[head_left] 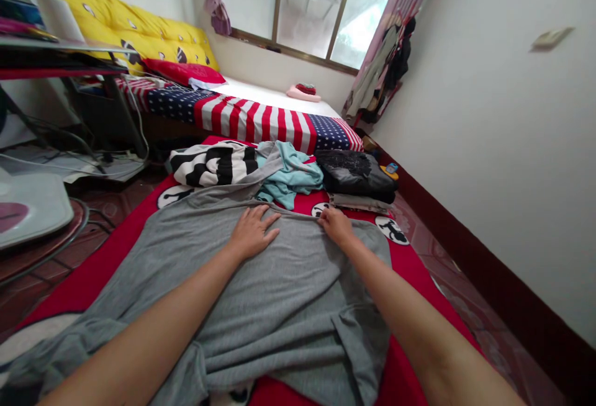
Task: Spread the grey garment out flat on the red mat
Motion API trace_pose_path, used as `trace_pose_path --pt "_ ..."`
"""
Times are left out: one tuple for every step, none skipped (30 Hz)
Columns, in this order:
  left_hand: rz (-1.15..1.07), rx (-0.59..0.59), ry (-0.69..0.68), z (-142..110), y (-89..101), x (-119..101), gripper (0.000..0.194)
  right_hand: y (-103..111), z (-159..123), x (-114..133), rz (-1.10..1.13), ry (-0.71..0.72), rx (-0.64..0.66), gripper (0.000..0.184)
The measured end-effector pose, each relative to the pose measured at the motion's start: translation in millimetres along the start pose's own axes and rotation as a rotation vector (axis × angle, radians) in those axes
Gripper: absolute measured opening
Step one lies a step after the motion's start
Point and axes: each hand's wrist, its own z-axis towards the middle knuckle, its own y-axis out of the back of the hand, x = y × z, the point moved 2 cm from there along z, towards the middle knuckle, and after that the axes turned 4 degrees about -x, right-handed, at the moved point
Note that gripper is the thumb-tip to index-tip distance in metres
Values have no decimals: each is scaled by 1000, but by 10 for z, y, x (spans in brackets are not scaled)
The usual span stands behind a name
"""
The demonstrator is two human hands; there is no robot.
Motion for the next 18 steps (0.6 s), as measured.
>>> trace_pose_path --pt "9 8 -2 0 -1 0 48 14 18 -22 -11 2 4 4" --pt "18 17 -4 0 -2 2 50 8 30 -29 -20 0 -1 5" --pt "26 26 -6 1 -3 4 50 -13 33 -25 -25 -4 -8 6" --pt "34 37 -6 2 -4 6 51 -43 28 -13 -27 -10 -15 7" --pt "40 49 -5 4 -5 7 52 -77 16 1 -25 -16 -18 8" --pt "46 62 -4 5 -7 7 52 -104 -3 15 -20 -21 -18 7" --pt "52 73 -2 7 -9 7 53 -117 -30 23 -11 -22 -16 7" --pt "58 81 1 9 -9 5 53 -112 -63 24 1 -20 -13 8" --pt "63 87 3 10 -10 2 54 -85 -107 14 16 -14 -10 13" --pt "67 90 4 10 -9 -2 54 -37 -163 -9 31 -5 -9 19" --pt "72 91 5 9 -8 -6 55 31 -232 -48 46 5 -11 24" --pt "76 91 5 8 -7 -10 55 113 -316 -104 59 13 -14 27" --pt "81 91 5 5 -5 -14 55 204 -413 -178 69 18 -23 27" --pt "86 91 3 3 -4 -18 55 300 -519 -271 73 14 -43 26" --pt "92 90 2 1 -4 -21 56 397 -632 -380 65 -4 -75 25" --pt "97 89 2 -1 -3 -23 56 487 -747 -501 41 -39 -116 25" --pt "100 88 2 -3 -3 -25 56 567 -861 -626 1 -91 -158 27" --pt "102 88 2 -4 -3 -27 56 633 -968 -745 -49 -159 -190 31"
